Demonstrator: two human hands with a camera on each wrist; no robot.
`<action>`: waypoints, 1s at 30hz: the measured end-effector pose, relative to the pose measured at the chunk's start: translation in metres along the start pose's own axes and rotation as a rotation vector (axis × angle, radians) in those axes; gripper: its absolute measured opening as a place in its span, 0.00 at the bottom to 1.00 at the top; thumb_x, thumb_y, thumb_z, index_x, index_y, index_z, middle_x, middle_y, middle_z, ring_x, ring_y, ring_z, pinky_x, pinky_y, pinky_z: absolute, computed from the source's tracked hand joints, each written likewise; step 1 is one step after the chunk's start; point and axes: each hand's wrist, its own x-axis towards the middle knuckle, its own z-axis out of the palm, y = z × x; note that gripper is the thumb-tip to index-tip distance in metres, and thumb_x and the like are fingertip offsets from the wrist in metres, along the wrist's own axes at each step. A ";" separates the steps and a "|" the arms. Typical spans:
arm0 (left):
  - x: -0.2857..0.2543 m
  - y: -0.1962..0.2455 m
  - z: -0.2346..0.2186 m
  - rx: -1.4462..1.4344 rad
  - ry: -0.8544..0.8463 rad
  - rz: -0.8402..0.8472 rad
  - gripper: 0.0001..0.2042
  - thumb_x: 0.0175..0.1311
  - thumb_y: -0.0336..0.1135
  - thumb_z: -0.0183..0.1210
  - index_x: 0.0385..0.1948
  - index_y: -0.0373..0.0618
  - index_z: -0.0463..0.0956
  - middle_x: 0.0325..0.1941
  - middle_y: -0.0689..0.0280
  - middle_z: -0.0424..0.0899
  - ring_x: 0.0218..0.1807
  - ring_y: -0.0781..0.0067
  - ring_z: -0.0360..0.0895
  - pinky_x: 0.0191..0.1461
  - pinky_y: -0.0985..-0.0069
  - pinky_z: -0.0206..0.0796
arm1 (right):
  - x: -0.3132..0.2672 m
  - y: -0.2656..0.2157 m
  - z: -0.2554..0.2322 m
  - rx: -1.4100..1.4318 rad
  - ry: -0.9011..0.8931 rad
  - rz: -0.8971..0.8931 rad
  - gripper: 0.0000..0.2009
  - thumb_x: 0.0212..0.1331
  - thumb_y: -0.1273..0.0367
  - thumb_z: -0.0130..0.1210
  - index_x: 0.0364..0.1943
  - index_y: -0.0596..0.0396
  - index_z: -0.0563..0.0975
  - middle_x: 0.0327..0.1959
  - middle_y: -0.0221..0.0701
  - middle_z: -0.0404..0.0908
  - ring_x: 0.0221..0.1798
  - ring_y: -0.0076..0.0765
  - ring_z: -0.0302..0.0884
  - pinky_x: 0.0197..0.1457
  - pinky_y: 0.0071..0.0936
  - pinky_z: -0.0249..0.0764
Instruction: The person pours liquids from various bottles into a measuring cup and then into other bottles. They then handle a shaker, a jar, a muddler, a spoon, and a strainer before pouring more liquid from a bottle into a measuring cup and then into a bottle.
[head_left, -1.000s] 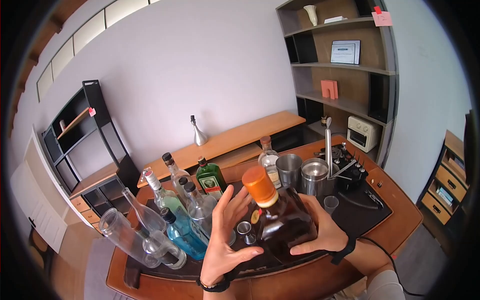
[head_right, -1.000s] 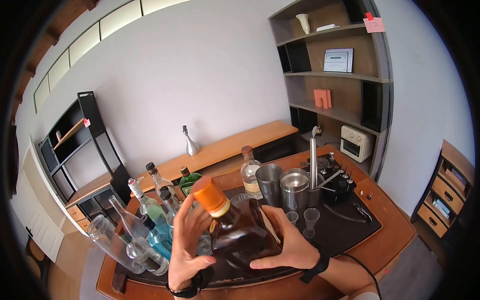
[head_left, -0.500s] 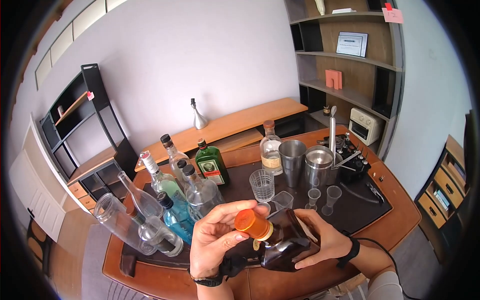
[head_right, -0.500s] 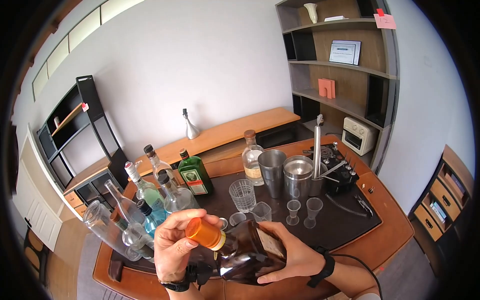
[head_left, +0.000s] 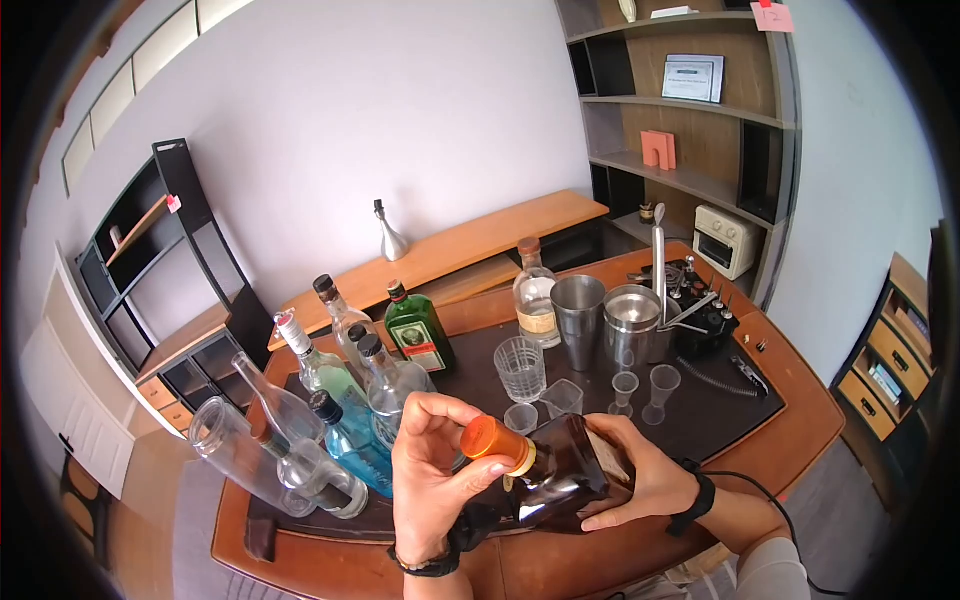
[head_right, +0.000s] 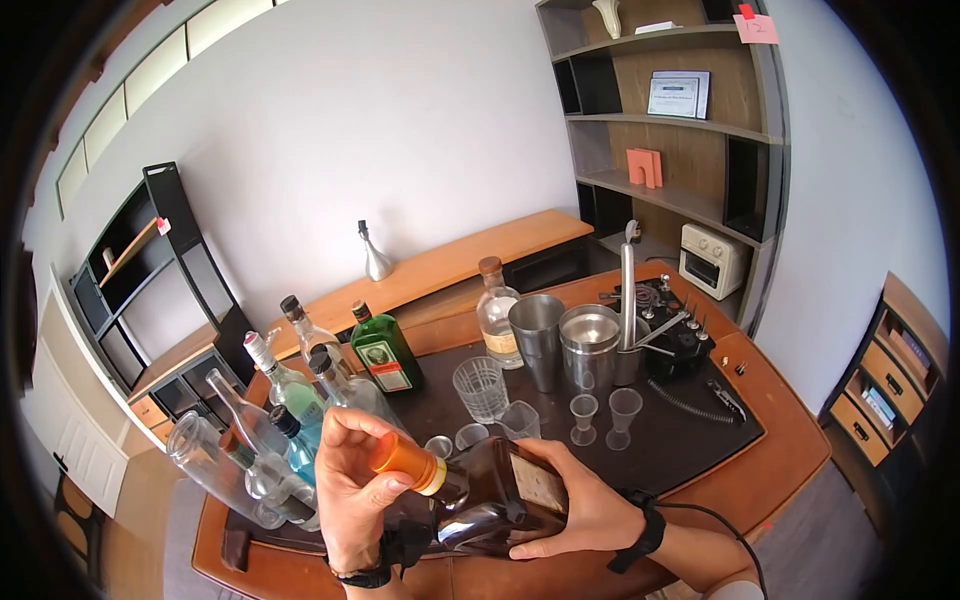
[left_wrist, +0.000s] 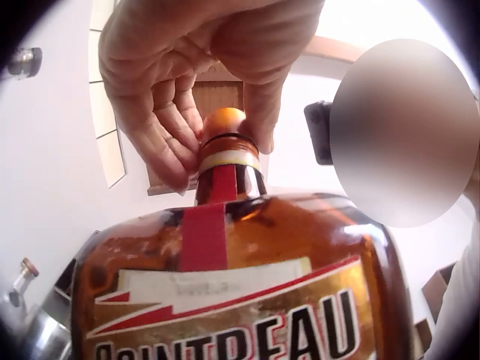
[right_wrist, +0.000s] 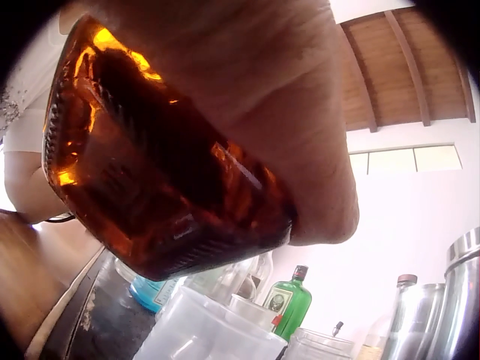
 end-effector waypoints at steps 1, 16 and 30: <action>0.000 -0.002 0.002 -0.014 0.000 0.012 0.28 0.46 0.26 0.78 0.48 0.41 0.69 0.45 0.65 0.78 0.47 0.76 0.79 0.54 0.78 0.71 | 0.000 -0.002 0.000 -0.047 0.003 -0.015 0.57 0.38 0.59 0.81 0.71 0.60 0.54 0.66 0.41 0.63 0.72 0.39 0.62 0.75 0.35 0.57; -0.001 0.016 0.005 0.006 -0.217 -0.054 0.24 0.61 0.23 0.62 0.60 0.33 0.67 0.64 0.43 0.73 0.66 0.52 0.73 0.71 0.56 0.61 | -0.015 -0.001 -0.010 -0.212 0.082 0.010 0.57 0.37 0.57 0.82 0.71 0.60 0.56 0.66 0.42 0.65 0.70 0.39 0.64 0.74 0.36 0.59; 0.002 0.014 0.000 0.143 -0.338 0.027 0.25 0.61 0.17 0.61 0.62 0.36 0.69 0.62 0.55 0.73 0.67 0.61 0.71 0.69 0.65 0.67 | -0.017 -0.001 -0.011 -0.237 0.101 0.016 0.57 0.36 0.56 0.82 0.70 0.59 0.57 0.65 0.42 0.65 0.70 0.40 0.64 0.74 0.35 0.58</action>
